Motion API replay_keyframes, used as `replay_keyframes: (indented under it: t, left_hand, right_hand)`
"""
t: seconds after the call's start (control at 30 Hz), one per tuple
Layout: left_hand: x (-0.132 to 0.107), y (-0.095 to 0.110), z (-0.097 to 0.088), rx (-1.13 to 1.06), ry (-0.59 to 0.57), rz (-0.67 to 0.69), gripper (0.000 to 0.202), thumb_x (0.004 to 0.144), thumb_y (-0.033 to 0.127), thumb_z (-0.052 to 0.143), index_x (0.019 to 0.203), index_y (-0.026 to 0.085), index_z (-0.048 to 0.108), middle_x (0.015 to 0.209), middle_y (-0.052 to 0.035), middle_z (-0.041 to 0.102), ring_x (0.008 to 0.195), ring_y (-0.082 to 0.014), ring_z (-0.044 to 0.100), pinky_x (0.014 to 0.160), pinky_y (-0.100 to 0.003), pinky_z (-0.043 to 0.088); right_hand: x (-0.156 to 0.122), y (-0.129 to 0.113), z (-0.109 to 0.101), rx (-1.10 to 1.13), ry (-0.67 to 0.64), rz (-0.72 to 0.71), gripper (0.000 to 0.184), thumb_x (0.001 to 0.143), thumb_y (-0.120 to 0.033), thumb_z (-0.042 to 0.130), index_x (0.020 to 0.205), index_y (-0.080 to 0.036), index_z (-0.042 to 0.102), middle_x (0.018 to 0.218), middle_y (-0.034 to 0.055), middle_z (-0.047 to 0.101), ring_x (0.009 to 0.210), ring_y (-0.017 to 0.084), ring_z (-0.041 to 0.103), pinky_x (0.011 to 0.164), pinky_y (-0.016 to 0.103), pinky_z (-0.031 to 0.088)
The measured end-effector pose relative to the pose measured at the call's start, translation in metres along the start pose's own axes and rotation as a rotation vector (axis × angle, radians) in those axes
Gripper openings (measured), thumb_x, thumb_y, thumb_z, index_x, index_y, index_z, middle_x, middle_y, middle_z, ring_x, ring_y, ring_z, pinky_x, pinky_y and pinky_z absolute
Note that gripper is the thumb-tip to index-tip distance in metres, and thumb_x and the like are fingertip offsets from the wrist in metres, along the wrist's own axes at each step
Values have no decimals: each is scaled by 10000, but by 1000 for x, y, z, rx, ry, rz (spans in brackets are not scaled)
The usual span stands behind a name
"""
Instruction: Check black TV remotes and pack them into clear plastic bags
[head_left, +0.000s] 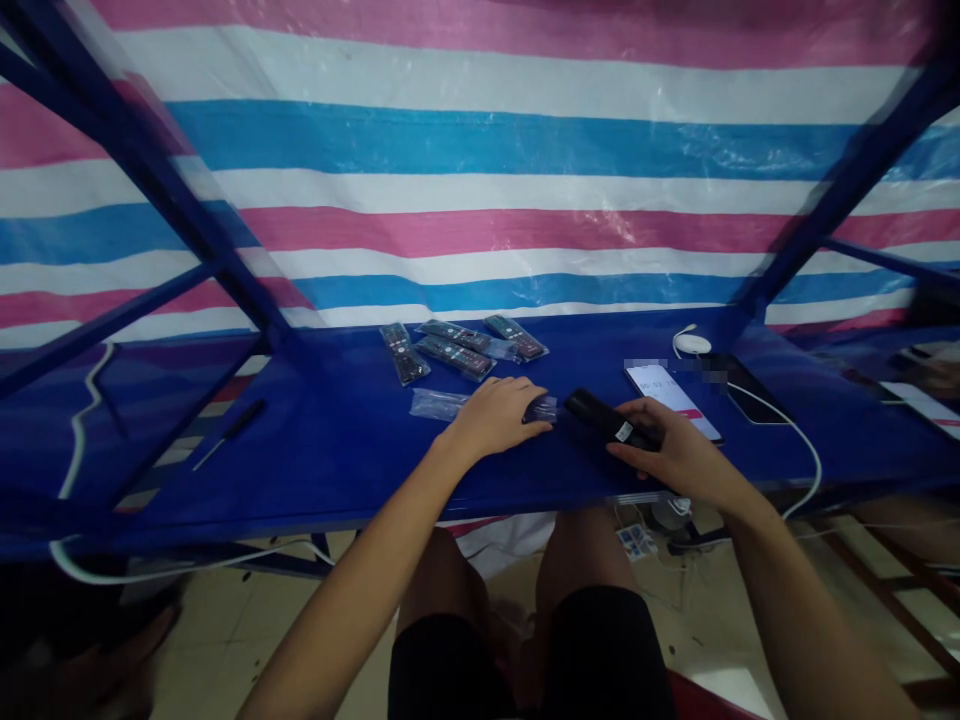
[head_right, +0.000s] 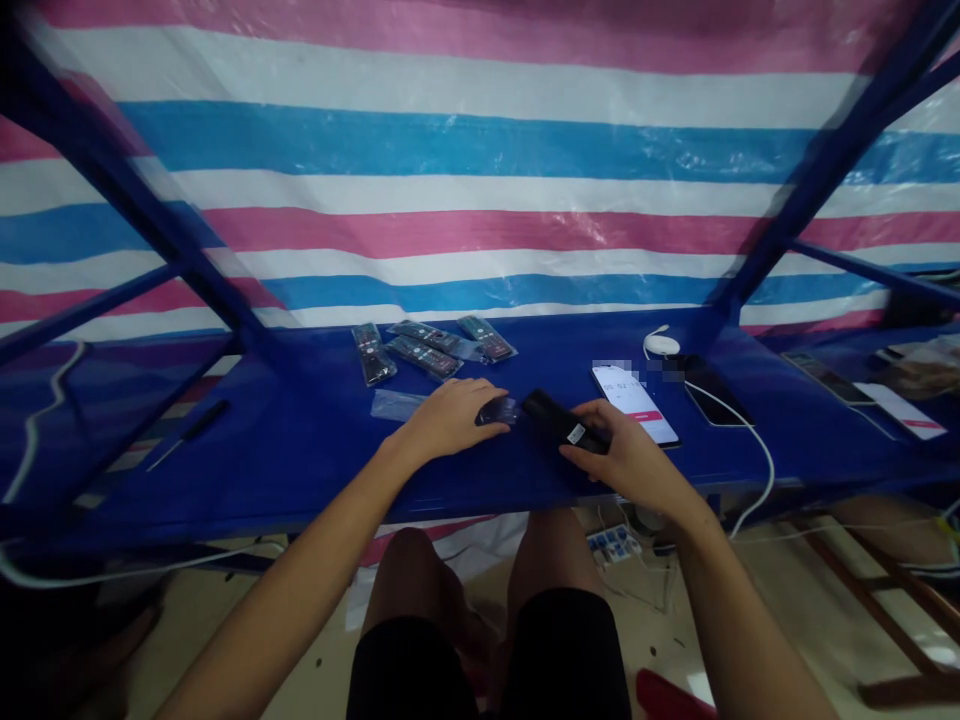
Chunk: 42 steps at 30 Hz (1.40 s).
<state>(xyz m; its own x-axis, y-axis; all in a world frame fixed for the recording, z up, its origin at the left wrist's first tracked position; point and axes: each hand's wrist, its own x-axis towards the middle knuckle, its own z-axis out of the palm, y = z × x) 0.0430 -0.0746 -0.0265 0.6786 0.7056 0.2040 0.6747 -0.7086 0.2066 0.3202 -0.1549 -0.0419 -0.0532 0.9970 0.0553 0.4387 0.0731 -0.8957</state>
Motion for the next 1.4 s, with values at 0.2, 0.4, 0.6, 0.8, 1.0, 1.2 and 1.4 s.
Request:
replay_keyframes:
  t: [0.2,0.4,0.6,0.8,1.0,1.2,1.4]
  left_hand:
    - [-20,-12,-2,-53,15,3,577,986,557,629,1458,232,557,1389,-96,669,1294,-282,596,1095,-441,400]
    - [-25,-14,0,-43,45,10,508,1015,544,593,1413,228,591,1435,-86,640,1317,-271,580,1089,-411,388]
    - [-26,-18,2,-50,40,13,547,1013,532,606,1456,215,565,1388,-98,672,1312,-273,585,1112,-422,373]
    - [-34,-21,-10,-52,35,6,693,949,597,668,1527,251,504,1514,-93,587,1425,-280,499,1222,-477,279]
    - [-101,-72,-55,10,171,-164,824,854,733,682,1511,258,534,1577,-108,512,1467,-327,435,1236,-519,307]
    - [-157,-106,-46,-137,190,-294,587,958,642,618,1421,281,626,1502,-78,589,1401,-296,517,1202,-512,401]
    - [-157,-104,-34,-141,256,-300,486,1005,582,577,1388,295,658,1479,-68,610,1387,-294,532,1197,-526,411]
  right_hand:
    - [17,-6,0,-404,-71,-353,410,845,-384,774,1235,-281,701,1108,68,740,936,288,716,842,451,581]
    - [29,-1,-6,-495,-123,-408,441,866,-398,744,1291,-287,711,1194,91,686,1009,308,702,895,480,569]
    - [38,-6,-9,-501,-258,-410,470,885,-402,718,1345,-305,708,1198,85,671,960,278,701,849,450,580]
    - [45,-15,-4,-424,-294,-439,448,884,-427,726,1318,-316,729,1221,78,686,1010,277,704,879,440,584]
    - [48,-4,-3,-382,-297,-487,417,912,-411,711,1316,-309,727,1297,82,677,1128,286,691,982,449,573]
    - [54,-4,2,-338,-286,-528,413,906,-419,724,1313,-344,726,1316,57,696,1178,288,689,1047,467,561]
    - [43,-13,-23,-306,-274,-456,414,885,-442,773,1285,-340,740,1337,57,699,1200,304,687,1038,465,569]
